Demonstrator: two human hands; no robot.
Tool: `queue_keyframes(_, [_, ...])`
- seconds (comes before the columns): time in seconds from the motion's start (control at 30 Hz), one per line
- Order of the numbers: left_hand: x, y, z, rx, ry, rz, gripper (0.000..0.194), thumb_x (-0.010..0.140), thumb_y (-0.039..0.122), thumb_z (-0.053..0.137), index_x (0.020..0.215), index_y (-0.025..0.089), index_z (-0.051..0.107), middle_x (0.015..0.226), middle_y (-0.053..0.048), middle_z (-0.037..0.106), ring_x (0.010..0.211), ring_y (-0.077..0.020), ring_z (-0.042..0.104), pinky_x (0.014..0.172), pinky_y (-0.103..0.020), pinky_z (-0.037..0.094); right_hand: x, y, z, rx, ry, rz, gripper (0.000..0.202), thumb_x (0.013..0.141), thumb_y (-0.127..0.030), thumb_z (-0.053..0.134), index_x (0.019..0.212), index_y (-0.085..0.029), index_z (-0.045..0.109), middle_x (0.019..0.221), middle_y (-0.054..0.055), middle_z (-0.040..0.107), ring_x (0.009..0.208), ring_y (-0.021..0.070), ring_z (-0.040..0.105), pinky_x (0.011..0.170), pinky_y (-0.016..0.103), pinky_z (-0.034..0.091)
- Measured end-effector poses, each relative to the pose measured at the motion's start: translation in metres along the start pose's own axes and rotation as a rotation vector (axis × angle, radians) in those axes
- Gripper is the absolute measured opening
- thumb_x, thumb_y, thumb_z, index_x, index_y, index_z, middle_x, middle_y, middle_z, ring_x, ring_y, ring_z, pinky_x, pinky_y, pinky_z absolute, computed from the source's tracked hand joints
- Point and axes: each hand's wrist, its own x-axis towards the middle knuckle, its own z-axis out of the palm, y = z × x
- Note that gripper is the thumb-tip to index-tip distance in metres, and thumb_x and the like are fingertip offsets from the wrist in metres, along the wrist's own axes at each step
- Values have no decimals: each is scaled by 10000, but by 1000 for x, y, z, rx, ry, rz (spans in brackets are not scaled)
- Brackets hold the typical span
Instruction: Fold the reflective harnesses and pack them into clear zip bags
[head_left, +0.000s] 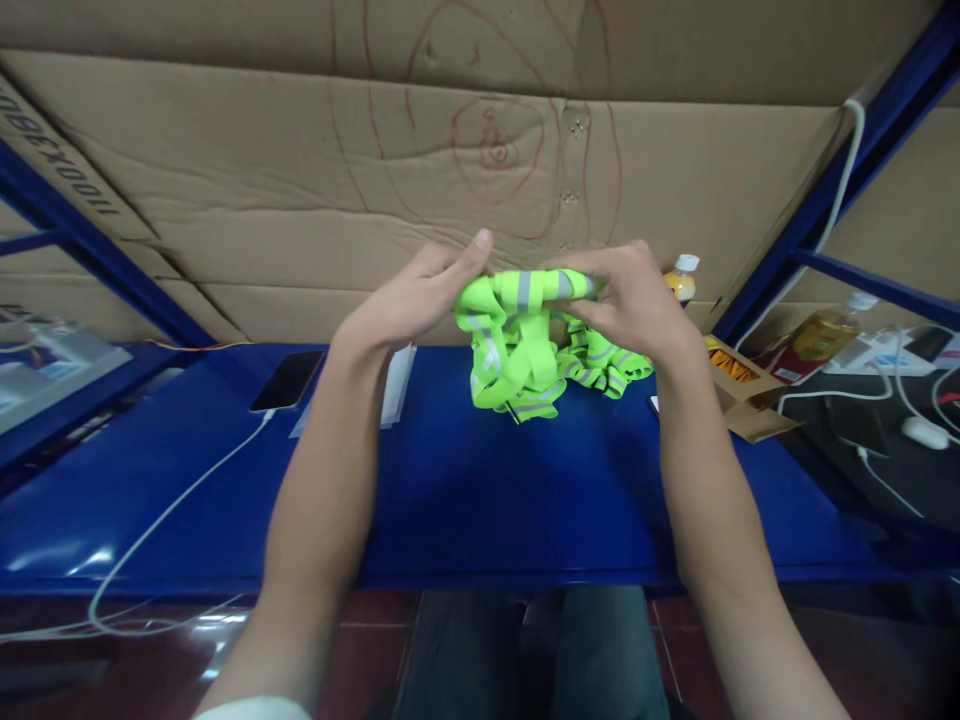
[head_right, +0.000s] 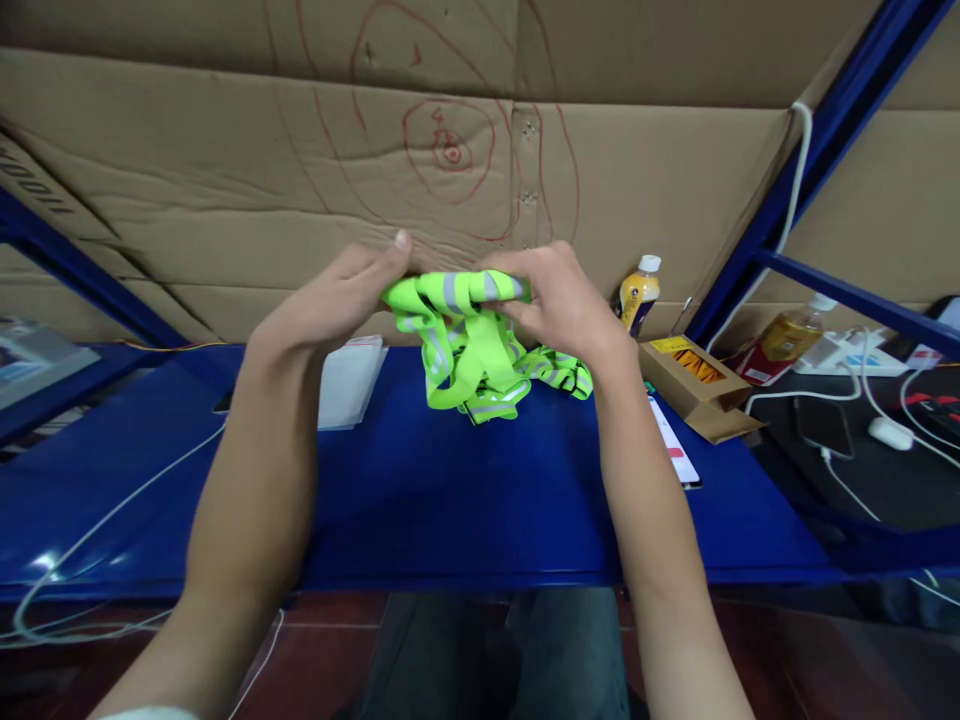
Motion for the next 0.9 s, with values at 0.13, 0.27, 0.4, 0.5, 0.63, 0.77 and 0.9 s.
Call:
queue_keyframes(0.13, [3, -10, -2, -262, -26, -96, 508, 919, 661, 800, 802, 168, 779, 814, -96, 752, 780, -266, 725, 739, -372, 580, 5, 3, 17, -106, 49, -102, 268, 954, -315, 683, 1193, -323, 803, 1293, 64, 790, 1250, 371, 699, 1142, 567, 539])
queue_keyframes(0.27, [8, -18, -2, -435, 76, -176, 352, 757, 437, 947, 892, 151, 793, 908, -91, 768, 816, -239, 725, 730, -329, 581, 10, 2, 34, -186, 68, -220, 473, 978, -250, 597, 1438, -251, 711, 1510, 99, 684, 1455, 358, 583, 1280, 570, 427])
queue_keyframes(0.4, [11, -23, -4, -316, 244, -88, 347, 652, 276, 962, 960, 194, 826, 986, -51, 778, 881, -206, 687, 758, -293, 550, 12, 4, 37, -181, -19, -265, 659, 952, -461, 721, 1551, -207, 614, 1611, 160, 593, 1495, 381, 535, 1275, 582, 417])
queue_keyframes(0.5, [7, -14, -3, -126, 221, 73, 427, 647, 248, 962, 1048, 207, 821, 1082, -56, 782, 1072, -282, 693, 943, -361, 569, 10, 9, 29, -149, 18, -156, 679, 934, -602, 751, 1510, -261, 636, 1566, 143, 637, 1432, 384, 584, 1232, 588, 449])
queue_keyframes(0.63, [3, 0, 8, -45, 161, 176, 414, 708, 322, 979, 1068, 218, 802, 1119, -63, 769, 1155, -319, 671, 1057, -403, 540, 6, 12, 20, -72, -29, -10, 547, 848, -692, 825, 1158, -245, 764, 1092, 76, 779, 1022, 311, 692, 966, 465, 567])
queue_keyframes(0.77, [4, 0, 20, -132, 245, 149, 382, 859, 574, 885, 989, 233, 774, 1050, -75, 738, 1128, -315, 675, 986, -397, 529, 5, 9, 22, 169, -122, 57, 572, 811, -765, 819, 955, -218, 739, 823, 4, 677, 764, 188, 574, 675, 304, 483])
queue_keyframes(0.9, [4, -7, 14, -64, 286, 192, 383, 1015, 596, 679, 885, 239, 731, 961, -67, 703, 1073, -301, 661, 970, -416, 494, 7, 4, 24, 261, -113, 76, 587, 750, -756, 865, 906, -204, 736, 777, -6, 636, 709, 150, 511, 612, 268, 419])
